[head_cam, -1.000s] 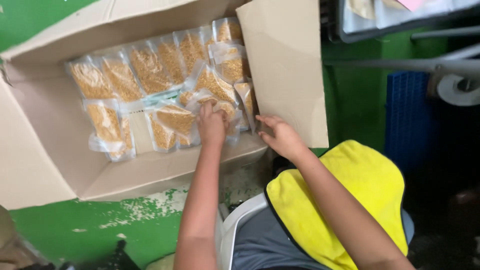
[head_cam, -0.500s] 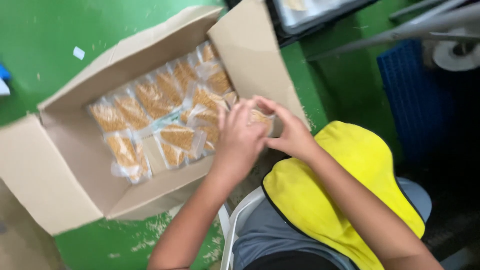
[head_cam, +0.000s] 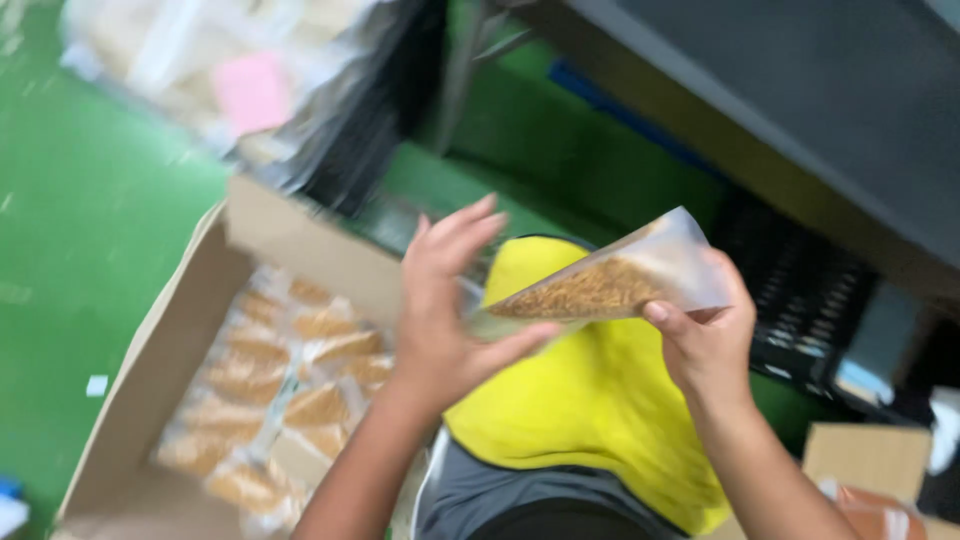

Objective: Sealing plastic food pouches using a manual heat sealer and packing them into a cardboard box

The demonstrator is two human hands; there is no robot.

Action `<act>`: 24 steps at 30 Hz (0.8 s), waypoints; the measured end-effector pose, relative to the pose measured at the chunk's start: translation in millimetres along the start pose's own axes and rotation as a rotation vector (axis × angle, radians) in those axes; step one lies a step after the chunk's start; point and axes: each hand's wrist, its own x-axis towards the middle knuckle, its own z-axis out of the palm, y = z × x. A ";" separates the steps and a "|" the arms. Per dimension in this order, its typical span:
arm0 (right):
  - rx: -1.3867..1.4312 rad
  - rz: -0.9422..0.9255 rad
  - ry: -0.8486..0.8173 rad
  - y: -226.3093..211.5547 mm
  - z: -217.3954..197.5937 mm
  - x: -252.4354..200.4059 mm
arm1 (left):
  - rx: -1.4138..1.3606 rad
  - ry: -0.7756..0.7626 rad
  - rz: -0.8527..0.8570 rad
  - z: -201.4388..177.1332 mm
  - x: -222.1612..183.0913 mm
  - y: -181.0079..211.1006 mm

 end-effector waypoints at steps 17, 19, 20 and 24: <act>0.557 0.569 0.213 37.9 -119.5 -102.7 | -0.588 -0.632 -0.229 111.1 -74.6 10.4; 0.568 0.635 0.149 45.4 -128.8 -119.4 | -0.737 -0.628 -0.257 118.3 -86.6 -1.9; 0.489 0.592 0.109 37.9 -129.2 -124.6 | -0.814 -0.631 -0.315 121.1 -92.5 -10.1; -0.060 0.335 0.189 33.1 -153.2 -147.4 | -0.862 -0.717 -0.315 122.5 -71.6 12.7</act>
